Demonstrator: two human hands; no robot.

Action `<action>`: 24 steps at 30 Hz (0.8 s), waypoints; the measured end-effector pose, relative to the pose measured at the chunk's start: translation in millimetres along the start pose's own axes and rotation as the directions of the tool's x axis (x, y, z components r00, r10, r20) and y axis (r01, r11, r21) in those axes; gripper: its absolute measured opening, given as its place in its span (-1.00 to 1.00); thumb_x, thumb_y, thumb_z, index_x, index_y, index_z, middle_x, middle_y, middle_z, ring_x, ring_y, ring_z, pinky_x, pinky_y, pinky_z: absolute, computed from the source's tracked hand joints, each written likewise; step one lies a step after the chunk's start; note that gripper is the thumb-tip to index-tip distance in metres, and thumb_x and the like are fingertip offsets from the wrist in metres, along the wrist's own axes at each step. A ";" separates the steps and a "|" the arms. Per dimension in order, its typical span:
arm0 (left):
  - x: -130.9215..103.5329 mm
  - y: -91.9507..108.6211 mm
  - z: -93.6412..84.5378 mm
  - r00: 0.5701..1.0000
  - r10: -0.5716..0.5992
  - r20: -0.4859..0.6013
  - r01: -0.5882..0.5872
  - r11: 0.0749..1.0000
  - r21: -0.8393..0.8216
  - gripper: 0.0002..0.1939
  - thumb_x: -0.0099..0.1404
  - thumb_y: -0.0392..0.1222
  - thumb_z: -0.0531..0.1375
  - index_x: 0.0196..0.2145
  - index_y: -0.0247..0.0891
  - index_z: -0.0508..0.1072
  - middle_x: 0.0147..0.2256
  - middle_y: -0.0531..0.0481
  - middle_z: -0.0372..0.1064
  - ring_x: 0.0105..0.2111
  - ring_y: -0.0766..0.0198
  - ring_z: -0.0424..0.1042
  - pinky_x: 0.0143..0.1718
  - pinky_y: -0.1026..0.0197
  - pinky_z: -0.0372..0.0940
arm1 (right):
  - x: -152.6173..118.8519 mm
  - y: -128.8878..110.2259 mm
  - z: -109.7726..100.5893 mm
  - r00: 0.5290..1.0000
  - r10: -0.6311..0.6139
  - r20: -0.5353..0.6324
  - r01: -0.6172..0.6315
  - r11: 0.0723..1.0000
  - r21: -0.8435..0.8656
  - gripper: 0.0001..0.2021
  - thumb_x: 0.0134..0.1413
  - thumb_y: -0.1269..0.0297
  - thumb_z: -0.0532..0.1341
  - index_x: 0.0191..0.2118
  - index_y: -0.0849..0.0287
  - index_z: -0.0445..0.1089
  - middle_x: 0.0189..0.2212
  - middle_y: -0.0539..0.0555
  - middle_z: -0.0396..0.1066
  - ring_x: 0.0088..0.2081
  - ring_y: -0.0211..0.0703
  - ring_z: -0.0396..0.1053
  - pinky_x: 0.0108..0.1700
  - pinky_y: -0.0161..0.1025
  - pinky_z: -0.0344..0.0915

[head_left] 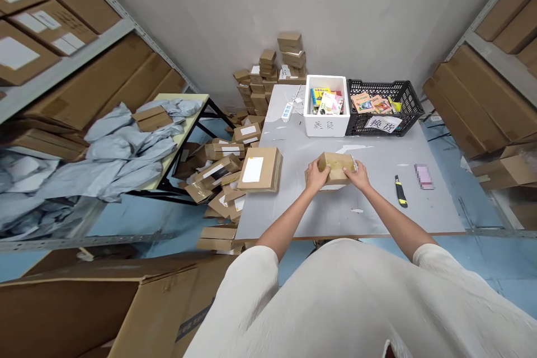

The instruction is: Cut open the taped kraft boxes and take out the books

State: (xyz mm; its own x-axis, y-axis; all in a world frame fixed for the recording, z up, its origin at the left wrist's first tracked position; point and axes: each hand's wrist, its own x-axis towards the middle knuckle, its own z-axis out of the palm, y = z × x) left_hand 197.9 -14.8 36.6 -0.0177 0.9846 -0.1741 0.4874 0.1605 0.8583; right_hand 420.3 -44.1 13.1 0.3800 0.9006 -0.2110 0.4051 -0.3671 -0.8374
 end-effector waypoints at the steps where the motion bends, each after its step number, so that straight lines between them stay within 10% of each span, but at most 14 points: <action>1: -0.2 -2.8 -2.9 1.000 0.006 0.005 -0.006 1.000 -0.006 -0.35 0.44 0.18 0.29 0.36 -0.13 0.36 0.38 -0.27 0.32 0.37 -0.08 0.34 0.36 0.01 0.22 | -0.4 2.2 0.3 0.998 0.041 0.048 -0.043 0.998 0.042 -0.20 0.00 -0.21 0.44 0.31 0.07 0.42 0.31 0.31 0.41 0.30 0.30 0.39 0.32 0.17 0.35; 4: -0.5 -9.0 -5.7 0.999 0.036 0.013 -0.036 0.999 -0.035 -0.40 0.45 0.11 0.27 0.34 -0.17 0.39 0.35 -0.27 0.36 0.34 -0.05 0.37 0.36 0.02 0.23 | -1.3 6.1 0.6 0.989 0.054 0.140 -0.072 0.989 0.126 -0.30 0.09 -0.20 0.38 0.26 0.08 0.44 0.19 0.27 0.56 0.15 0.22 0.52 0.19 0.08 0.46; 13: 11.4 7.4 46.4 0.978 0.146 0.149 -0.125 0.982 -0.145 -0.42 0.43 -0.16 0.24 0.36 -0.22 0.39 0.26 -0.25 0.49 0.24 -0.04 0.48 0.27 0.00 0.34 | 13.2 21.9 -35.9 0.995 0.040 -0.088 -0.039 0.999 0.012 -0.35 0.10 -0.06 0.35 0.28 0.04 0.42 0.15 0.22 0.59 0.13 0.21 0.53 0.23 0.09 0.42; 24: -2.7 51.9 58.6 0.936 0.321 0.145 -0.345 0.918 0.197 -0.48 0.52 0.00 0.18 0.37 -0.09 0.38 0.38 -0.28 0.29 0.42 -0.24 0.17 0.45 -0.22 0.04 | 9.6 7.9 -45.1 0.994 -0.098 -0.049 0.105 0.974 0.200 -0.38 0.35 -0.29 0.05 0.13 0.05 0.57 0.17 0.19 0.60 0.15 0.17 0.52 0.17 0.05 0.46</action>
State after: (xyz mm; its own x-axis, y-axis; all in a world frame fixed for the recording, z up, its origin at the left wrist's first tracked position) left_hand 274.4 -13.3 53.3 0.2663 0.9630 0.0421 0.6254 -0.2058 0.7527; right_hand 464.7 -48.9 27.2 0.3793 0.9195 -0.1031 0.2687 -0.2161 -0.9387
